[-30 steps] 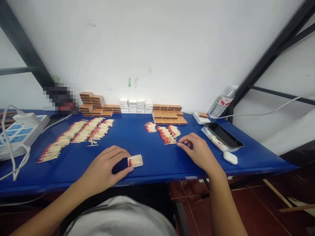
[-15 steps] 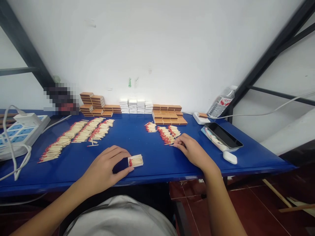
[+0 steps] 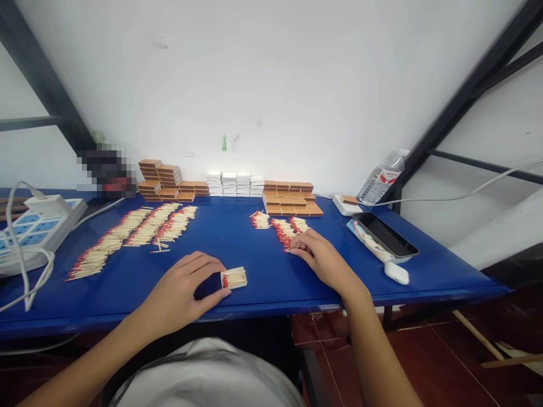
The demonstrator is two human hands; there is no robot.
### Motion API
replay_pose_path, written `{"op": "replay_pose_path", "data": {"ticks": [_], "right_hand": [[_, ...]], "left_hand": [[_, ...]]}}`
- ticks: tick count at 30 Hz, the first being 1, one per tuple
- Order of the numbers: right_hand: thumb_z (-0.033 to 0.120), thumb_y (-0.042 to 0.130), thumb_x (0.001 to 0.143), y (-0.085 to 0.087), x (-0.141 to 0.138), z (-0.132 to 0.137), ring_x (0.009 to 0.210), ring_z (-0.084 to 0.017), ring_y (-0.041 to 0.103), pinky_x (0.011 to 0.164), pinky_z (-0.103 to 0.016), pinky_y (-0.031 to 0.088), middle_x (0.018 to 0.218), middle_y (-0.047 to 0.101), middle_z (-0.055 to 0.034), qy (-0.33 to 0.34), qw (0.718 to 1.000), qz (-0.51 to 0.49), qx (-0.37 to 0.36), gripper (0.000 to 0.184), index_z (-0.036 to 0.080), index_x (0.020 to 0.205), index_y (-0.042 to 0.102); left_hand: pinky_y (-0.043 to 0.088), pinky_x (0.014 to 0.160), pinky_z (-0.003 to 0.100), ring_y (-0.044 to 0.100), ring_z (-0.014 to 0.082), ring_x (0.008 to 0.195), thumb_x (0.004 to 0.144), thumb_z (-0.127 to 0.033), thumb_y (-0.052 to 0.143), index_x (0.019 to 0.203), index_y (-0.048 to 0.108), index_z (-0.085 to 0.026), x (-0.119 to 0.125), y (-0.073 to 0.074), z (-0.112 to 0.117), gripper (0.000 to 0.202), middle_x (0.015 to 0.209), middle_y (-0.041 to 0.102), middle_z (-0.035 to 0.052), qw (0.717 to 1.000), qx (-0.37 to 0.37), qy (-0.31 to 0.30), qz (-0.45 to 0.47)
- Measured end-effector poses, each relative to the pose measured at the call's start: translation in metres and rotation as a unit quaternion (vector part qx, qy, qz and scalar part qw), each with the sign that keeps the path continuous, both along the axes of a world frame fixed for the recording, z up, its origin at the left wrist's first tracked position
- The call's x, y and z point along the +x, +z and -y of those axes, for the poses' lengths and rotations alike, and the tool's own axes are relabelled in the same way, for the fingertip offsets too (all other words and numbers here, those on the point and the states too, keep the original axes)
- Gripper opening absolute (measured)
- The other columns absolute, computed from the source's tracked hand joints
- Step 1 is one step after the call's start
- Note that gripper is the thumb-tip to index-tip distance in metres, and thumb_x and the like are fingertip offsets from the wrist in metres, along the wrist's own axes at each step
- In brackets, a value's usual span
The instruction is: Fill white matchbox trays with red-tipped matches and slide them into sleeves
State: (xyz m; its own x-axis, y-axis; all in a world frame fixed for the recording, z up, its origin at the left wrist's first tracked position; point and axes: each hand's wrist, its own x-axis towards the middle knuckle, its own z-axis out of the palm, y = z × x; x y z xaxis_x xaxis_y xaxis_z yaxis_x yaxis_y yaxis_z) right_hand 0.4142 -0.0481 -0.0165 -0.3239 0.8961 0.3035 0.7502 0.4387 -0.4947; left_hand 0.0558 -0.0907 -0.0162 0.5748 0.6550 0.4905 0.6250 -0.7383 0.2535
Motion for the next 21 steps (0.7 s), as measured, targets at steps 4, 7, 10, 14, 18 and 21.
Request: {"op": "replay_pose_path", "data": {"ticks": [4,7,10,14,18,21], "right_hand": [[0.043,0.051,0.106,-0.001,0.001,-0.001,0.093,-0.024,0.064,0.085,-0.04,0.052,0.108,0.066,-0.0094,0.007,1.0,-0.008,0.0,0.029,0.025,0.1,0.072],[0.043,0.052,0.106,-0.001,0.001,-0.001,0.09,-0.024,0.064,0.083,-0.04,0.053,0.105,0.066,-0.0091,-0.004,1.0,0.0,-0.002,0.029,0.024,0.098,0.072],[0.044,0.052,0.105,0.002,-0.001,0.001,0.085,-0.024,0.063,0.08,-0.039,0.053,0.1,0.065,-0.0082,-0.016,1.0,0.01,-0.003,0.028,0.023,0.095,0.07],[0.042,0.049,0.107,0.01,-0.016,0.014,0.086,-0.023,0.062,0.079,-0.038,0.052,0.101,0.067,-0.0085,0.005,1.0,0.003,-0.005,0.028,0.024,0.094,0.067],[0.037,0.053,0.108,0.022,-0.052,0.034,0.091,-0.022,0.063,0.084,-0.038,0.052,0.102,0.066,-0.0062,0.031,1.0,-0.002,0.002,0.02,0.026,0.099,0.066],[0.034,0.054,0.108,0.028,-0.085,0.045,0.094,-0.022,0.064,0.083,-0.037,0.053,0.104,0.065,-0.0055,0.071,0.997,0.018,0.015,0.016,0.026,0.1,0.065]], "left_hand": [[0.052,0.096,0.044,0.065,0.0255,0.103,0.098,-0.037,0.071,0.112,0.069,-0.021,0.0,0.0,0.0,0.021,0.113,0.073,0.0075,1.0,0.0,0.002,0.0],[0.053,0.096,0.045,0.065,0.0253,0.102,0.099,-0.037,0.07,0.112,0.07,-0.021,0.0,0.001,0.001,0.021,0.112,0.073,0.0079,1.0,0.004,0.003,0.001],[0.053,0.096,0.045,0.065,0.0256,0.102,0.099,-0.038,0.07,0.113,0.069,-0.021,-0.001,0.0,0.001,0.022,0.113,0.073,0.0083,1.0,0.004,0.002,0.0],[0.052,0.097,0.045,0.065,0.026,0.103,0.099,-0.038,0.07,0.113,0.069,-0.021,-0.001,0.0,0.001,0.022,0.113,0.072,0.0073,1.0,0.002,0.003,0.0],[0.052,0.096,0.045,0.064,0.0263,0.103,0.099,-0.038,0.07,0.113,0.068,-0.021,0.0,0.0,0.0,0.022,0.114,0.072,0.0072,1.0,-0.004,0.001,-0.005],[0.052,0.094,0.045,0.064,0.0262,0.103,0.099,-0.039,0.071,0.113,0.068,-0.021,0.0,0.001,0.001,0.022,0.113,0.072,0.007,1.0,-0.006,-0.001,-0.007]]}}
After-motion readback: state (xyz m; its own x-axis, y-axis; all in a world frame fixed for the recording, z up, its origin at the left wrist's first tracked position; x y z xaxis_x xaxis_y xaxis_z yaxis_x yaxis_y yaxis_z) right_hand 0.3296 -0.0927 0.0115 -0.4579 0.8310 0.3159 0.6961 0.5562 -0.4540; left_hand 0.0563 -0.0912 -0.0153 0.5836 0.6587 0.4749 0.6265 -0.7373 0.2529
